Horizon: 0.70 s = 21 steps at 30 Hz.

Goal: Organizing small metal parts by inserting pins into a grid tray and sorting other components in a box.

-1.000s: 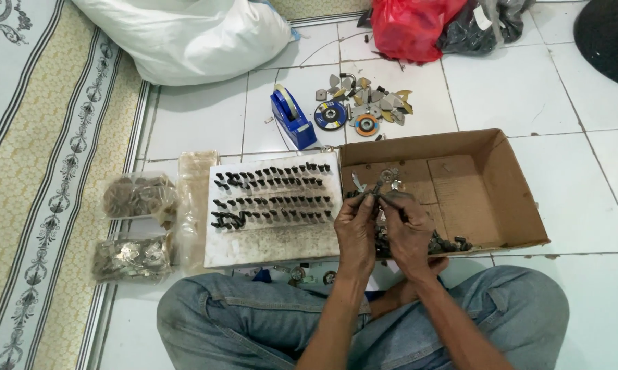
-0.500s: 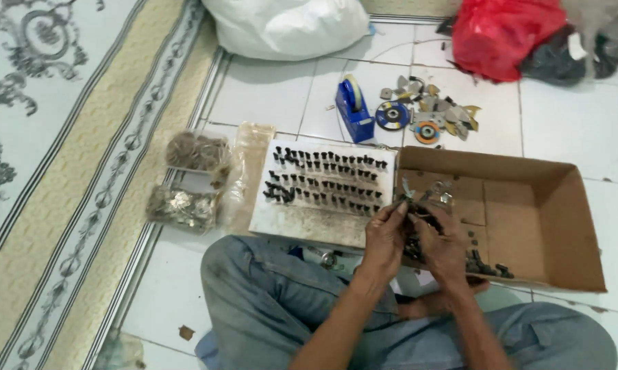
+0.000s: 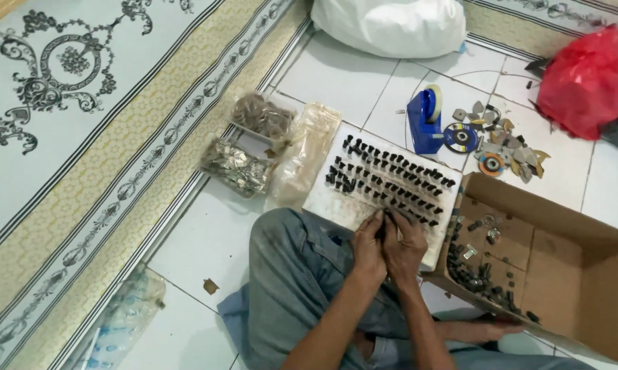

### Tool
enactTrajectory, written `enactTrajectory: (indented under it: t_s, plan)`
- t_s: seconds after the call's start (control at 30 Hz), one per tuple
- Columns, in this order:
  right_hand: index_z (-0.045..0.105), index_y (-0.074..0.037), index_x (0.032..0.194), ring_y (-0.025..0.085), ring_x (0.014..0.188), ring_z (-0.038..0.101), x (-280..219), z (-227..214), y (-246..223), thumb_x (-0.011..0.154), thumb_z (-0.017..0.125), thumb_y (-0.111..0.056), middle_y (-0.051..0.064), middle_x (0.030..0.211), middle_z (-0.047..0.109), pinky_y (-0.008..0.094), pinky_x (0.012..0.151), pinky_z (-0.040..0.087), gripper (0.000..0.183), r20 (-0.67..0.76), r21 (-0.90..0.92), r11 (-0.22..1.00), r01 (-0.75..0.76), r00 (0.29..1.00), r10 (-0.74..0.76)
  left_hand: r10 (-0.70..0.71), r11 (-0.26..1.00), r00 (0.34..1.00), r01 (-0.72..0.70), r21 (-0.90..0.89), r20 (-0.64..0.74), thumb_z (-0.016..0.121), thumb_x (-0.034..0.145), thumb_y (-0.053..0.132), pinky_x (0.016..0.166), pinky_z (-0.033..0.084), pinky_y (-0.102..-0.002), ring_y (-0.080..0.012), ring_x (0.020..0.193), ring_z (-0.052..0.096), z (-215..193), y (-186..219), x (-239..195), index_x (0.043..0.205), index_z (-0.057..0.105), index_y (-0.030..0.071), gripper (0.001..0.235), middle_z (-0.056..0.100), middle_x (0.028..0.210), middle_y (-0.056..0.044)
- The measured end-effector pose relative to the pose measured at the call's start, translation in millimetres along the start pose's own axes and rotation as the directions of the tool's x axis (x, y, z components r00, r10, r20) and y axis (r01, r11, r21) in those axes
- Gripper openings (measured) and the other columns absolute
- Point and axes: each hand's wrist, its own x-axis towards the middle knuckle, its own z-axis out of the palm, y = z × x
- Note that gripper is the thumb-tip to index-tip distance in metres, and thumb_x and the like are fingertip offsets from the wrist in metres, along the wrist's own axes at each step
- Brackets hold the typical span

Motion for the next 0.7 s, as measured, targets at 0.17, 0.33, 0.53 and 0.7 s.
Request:
enactTrajectory:
  t_s: [0.17,0.33,0.53,0.7]
  plan:
    - [0.079,-0.010,0.115,0.038,0.082,0.072,12.3,41.9,-11.3,0.100,0.073,-0.012,0.015,0.087,0.070,0.046,0.067,0.062,0.016,0.045,0.042,0.999,0.014,0.999,-0.015,0.179,0.919,0.984,-0.172,0.355,0.012,0.065,0.101,0.019,0.093,0.058,-0.049,-0.0382,0.111,0.068,5.8,55.3,-21.0,0.134,0.066,0.003,0.036,0.070,0.119,-0.027]
    - [0.081,-0.016,0.115,0.033,0.089,0.073,17.7,79.8,33.9,0.097,0.075,-0.016,0.010,0.092,0.074,0.041,0.074,0.062,0.019,0.115,-0.059,0.994,0.090,0.990,-0.082,0.303,0.723,0.936,-0.348,0.597,0.179,0.041,0.107,0.008,0.109,0.047,-0.054,-0.0410,0.133,0.055,-4.6,66.7,-12.7,0.147,0.058,0.008,0.043,0.059,0.143,-0.026]
    - [0.081,-0.019,0.114,0.032,0.093,0.073,20.4,88.9,38.6,0.095,0.076,-0.017,0.007,0.095,0.077,0.042,0.077,0.061,0.020,0.143,-0.085,0.990,0.114,0.984,-0.102,0.340,0.647,0.893,-0.450,0.615,0.296,0.033,0.105,-0.005,0.117,0.035,-0.058,-0.0447,0.142,0.042,-16.0,66.6,3.7,0.152,0.049,0.001,0.049,0.047,0.153,-0.030]
    - [0.079,-0.017,0.118,0.034,0.097,0.072,18.6,88.0,36.1,0.096,0.073,-0.016,0.009,0.100,0.076,0.045,0.082,0.060,0.022,0.136,-0.028,0.994,0.105,0.986,-0.101,0.350,0.630,0.887,-0.460,0.625,0.301,0.035,0.105,-0.004,0.117,0.035,-0.058,-0.0458,0.144,0.039,-18.2,61.9,4.5,0.153,0.048,0.003,0.050,0.045,0.154,-0.029]
